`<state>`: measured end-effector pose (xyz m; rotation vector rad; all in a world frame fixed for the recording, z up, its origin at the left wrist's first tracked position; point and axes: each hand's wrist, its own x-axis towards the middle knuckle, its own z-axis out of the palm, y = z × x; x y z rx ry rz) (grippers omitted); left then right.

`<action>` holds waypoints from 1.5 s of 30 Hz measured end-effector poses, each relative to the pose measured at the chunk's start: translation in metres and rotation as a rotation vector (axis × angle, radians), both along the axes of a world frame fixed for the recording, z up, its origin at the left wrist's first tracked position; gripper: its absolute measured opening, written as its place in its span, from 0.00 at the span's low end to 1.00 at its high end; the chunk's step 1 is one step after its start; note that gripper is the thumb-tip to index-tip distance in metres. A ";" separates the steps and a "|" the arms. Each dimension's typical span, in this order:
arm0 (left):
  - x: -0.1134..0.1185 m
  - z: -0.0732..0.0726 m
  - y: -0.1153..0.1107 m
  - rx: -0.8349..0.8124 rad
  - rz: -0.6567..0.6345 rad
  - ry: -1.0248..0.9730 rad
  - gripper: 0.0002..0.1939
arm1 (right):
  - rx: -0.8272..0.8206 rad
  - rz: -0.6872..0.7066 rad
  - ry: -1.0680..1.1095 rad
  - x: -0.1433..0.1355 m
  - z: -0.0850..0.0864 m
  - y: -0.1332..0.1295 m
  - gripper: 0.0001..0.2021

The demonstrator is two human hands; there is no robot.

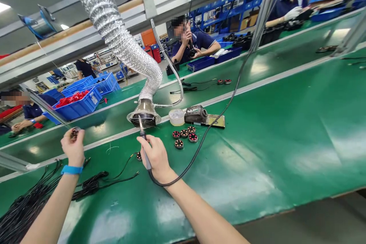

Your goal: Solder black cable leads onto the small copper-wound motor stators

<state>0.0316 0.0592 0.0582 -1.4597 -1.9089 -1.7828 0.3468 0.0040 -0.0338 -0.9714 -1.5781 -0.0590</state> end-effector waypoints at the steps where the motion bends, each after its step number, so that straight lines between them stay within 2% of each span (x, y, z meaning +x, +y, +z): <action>1: 0.018 -0.006 -0.016 -0.029 -0.107 0.065 0.23 | 0.006 -0.013 0.015 0.003 0.003 0.000 0.21; 4: 0.090 -0.026 -0.060 -0.242 -0.540 0.207 0.16 | 0.034 -0.076 0.078 0.016 0.011 -0.001 0.19; 7: 0.158 -0.046 -0.086 -0.464 -0.845 0.300 0.17 | 0.057 -0.146 0.189 0.034 0.016 0.001 0.18; 10: 0.207 -0.067 -0.088 -0.603 -0.979 0.504 0.20 | 0.097 -0.243 0.271 0.048 0.017 0.004 0.16; 12: 0.228 -0.079 -0.083 -0.649 -0.992 0.621 0.20 | 0.123 -0.290 0.275 0.053 0.014 0.006 0.15; 14: 0.241 -0.084 -0.076 -0.649 -0.994 0.695 0.21 | 0.123 -0.294 0.256 0.054 0.012 0.008 0.15; 17: 0.236 -0.073 -0.068 -0.518 -0.957 0.750 0.24 | 0.122 -0.278 0.226 0.053 0.010 0.008 0.14; 19: 0.211 -0.057 -0.061 -0.396 -0.862 0.743 0.21 | 0.129 -0.270 0.217 0.051 0.010 0.007 0.14; 21: 0.171 -0.042 -0.049 -0.342 -0.676 0.702 0.16 | 0.126 -0.257 0.220 0.050 0.012 0.006 0.13; 23: 0.123 -0.035 -0.032 -0.411 -0.458 0.695 0.16 | 0.118 -0.245 0.226 0.049 0.014 0.006 0.13; 25: 0.078 -0.037 -0.016 -0.589 -0.300 0.691 0.17 | 0.117 -0.238 0.228 0.049 0.015 0.007 0.13; 27: 0.046 -0.045 -0.007 -0.765 -0.280 0.608 0.12 | 0.119 -0.233 0.228 0.049 0.016 0.009 0.13; 29: 0.029 -0.055 -0.004 -0.850 -0.336 0.545 0.07 | 0.117 -0.232 0.233 0.049 0.015 0.010 0.14; 32: 0.029 -0.061 -0.011 -0.816 -0.455 0.460 0.13 | 0.112 -0.239 0.235 0.054 0.015 0.008 0.14; 36: 0.058 -0.049 -0.039 -0.585 -0.738 -0.058 0.20 | 0.032 -0.242 0.185 0.063 0.008 -0.006 0.14; 38: 0.079 -0.041 -0.060 -0.568 -0.840 -0.208 0.21 | -0.031 -0.227 0.140 0.066 0.001 -0.016 0.14; 40: 0.100 -0.037 -0.080 -0.609 -0.895 -0.110 0.19 | -0.100 -0.201 0.087 0.067 -0.008 -0.024 0.15; 43: 0.127 -0.044 -0.098 -0.648 -0.907 0.339 0.16 | -0.203 -0.158 -0.025 0.067 -0.022 -0.026 0.17; 45: 0.138 -0.054 -0.099 -0.669 -0.841 0.656 0.13 | -0.244 -0.131 -0.140 0.066 -0.029 -0.023 0.19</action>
